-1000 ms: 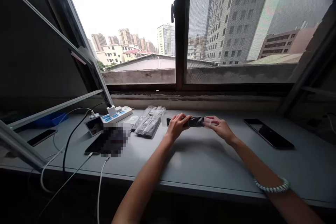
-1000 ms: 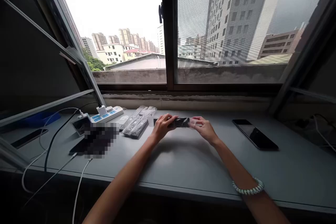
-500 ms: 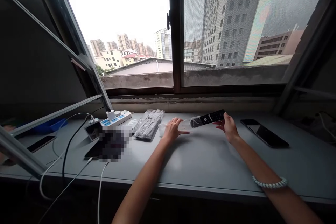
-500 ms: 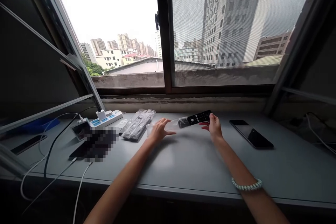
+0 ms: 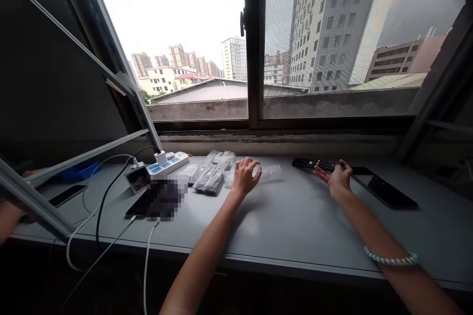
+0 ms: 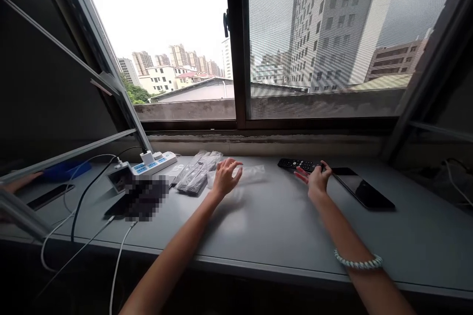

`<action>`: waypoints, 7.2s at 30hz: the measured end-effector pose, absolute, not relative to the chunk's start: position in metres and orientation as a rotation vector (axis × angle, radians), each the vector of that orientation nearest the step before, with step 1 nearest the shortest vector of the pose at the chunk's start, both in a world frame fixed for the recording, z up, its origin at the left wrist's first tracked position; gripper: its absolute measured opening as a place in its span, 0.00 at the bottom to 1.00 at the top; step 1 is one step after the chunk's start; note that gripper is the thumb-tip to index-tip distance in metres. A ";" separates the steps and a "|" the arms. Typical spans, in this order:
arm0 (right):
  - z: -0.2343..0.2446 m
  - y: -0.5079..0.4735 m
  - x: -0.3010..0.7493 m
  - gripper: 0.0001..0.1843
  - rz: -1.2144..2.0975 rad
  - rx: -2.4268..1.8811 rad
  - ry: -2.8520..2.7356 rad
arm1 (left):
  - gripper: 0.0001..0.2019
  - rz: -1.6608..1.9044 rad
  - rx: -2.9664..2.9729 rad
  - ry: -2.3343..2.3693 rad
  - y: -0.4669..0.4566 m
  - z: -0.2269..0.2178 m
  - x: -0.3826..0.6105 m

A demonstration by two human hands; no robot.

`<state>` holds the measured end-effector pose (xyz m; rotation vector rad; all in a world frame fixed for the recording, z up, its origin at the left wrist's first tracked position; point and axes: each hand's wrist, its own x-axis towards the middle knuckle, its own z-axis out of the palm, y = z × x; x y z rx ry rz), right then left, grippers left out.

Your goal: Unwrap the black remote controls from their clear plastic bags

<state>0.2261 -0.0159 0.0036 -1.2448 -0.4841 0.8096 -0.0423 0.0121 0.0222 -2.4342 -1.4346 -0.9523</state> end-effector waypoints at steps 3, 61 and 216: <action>0.004 -0.016 0.227 0.26 0.826 -1.277 -0.494 | 0.16 -0.888 -2.429 -1.565 0.006 0.025 -0.038; 0.001 -0.027 0.229 0.22 0.042 -2.430 -1.478 | 0.26 -0.421 -2.660 -1.670 0.016 0.000 -0.014; -0.033 0.015 0.282 0.23 0.260 -1.910 -0.901 | 0.23 -0.413 -3.025 -1.174 0.001 0.015 -0.018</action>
